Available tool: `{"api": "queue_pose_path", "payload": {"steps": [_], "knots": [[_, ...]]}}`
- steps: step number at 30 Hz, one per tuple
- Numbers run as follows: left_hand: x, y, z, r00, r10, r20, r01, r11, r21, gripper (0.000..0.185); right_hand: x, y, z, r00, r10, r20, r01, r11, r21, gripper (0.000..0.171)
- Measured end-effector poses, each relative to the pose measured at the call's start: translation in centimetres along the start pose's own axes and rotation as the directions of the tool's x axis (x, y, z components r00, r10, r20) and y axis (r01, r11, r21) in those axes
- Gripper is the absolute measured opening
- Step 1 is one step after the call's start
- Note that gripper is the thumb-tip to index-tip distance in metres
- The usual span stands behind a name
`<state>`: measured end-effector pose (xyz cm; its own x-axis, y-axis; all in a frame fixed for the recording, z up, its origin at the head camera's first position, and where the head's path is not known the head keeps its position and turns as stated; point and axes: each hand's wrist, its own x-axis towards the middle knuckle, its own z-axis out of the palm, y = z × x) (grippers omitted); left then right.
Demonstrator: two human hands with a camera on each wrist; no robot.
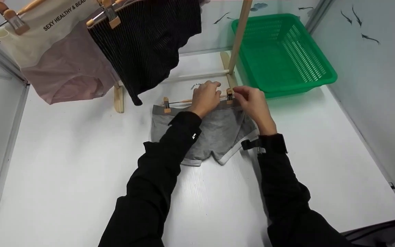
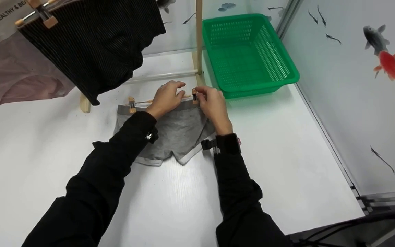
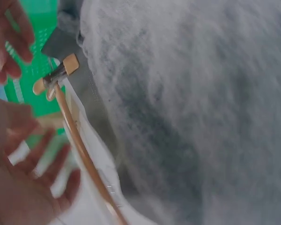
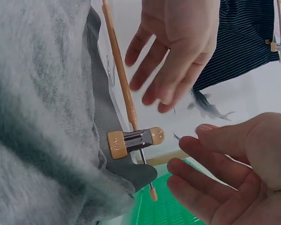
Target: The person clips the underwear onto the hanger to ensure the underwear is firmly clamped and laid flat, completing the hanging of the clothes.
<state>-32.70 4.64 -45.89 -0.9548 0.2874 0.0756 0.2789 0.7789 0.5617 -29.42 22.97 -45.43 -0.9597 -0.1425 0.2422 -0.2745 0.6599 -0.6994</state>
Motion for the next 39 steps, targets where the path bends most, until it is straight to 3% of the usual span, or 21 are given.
{"api": "queue_pose_path", "payload": {"steps": [3,7,16,22,32,36,39], "knots": [[-0.6,0.1,-0.3,0.999,-0.051,-0.021,0.054,0.977,0.205,0.028,-0.2,-0.5,0.5,0.997,-0.032,0.065,0.038,0.994,-0.099,0.03],[-1.1,-0.1,-0.8,0.995,-0.097,-0.001,0.093,0.951,0.296,0.02,-0.2,-0.8,1.5,0.985,-0.064,0.162,0.086,0.987,-0.138,0.039],[-1.0,-1.1,-1.1,0.987,-0.156,0.038,0.142,0.959,0.244,0.02,-0.3,-0.4,2.7,0.949,-0.05,0.312,0.1,0.984,-0.148,0.05],[-1.0,-1.1,-0.6,0.984,-0.171,0.039,0.156,0.955,0.253,0.023,-0.6,-0.1,2.8,0.886,0.024,0.464,0.045,0.99,-0.137,0.063],[-1.5,-1.6,-0.5,0.987,-0.1,0.123,0.066,0.963,0.261,0.018,-0.7,-0.2,2.7,0.838,0.063,0.542,0.027,0.987,-0.156,0.064],[-1.7,-1.7,-0.4,0.987,-0.057,0.149,0.011,0.956,0.293,0.019,-0.7,-0.3,2.6,0.822,0.082,0.563,0.016,0.986,-0.168,0.063],[-1.8,-1.9,-0.3,0.986,-0.058,0.159,0.006,0.95,0.311,0.021,-0.6,-0.4,2.7,0.81,0.097,0.578,0.008,0.984,-0.177,0.063]]}}
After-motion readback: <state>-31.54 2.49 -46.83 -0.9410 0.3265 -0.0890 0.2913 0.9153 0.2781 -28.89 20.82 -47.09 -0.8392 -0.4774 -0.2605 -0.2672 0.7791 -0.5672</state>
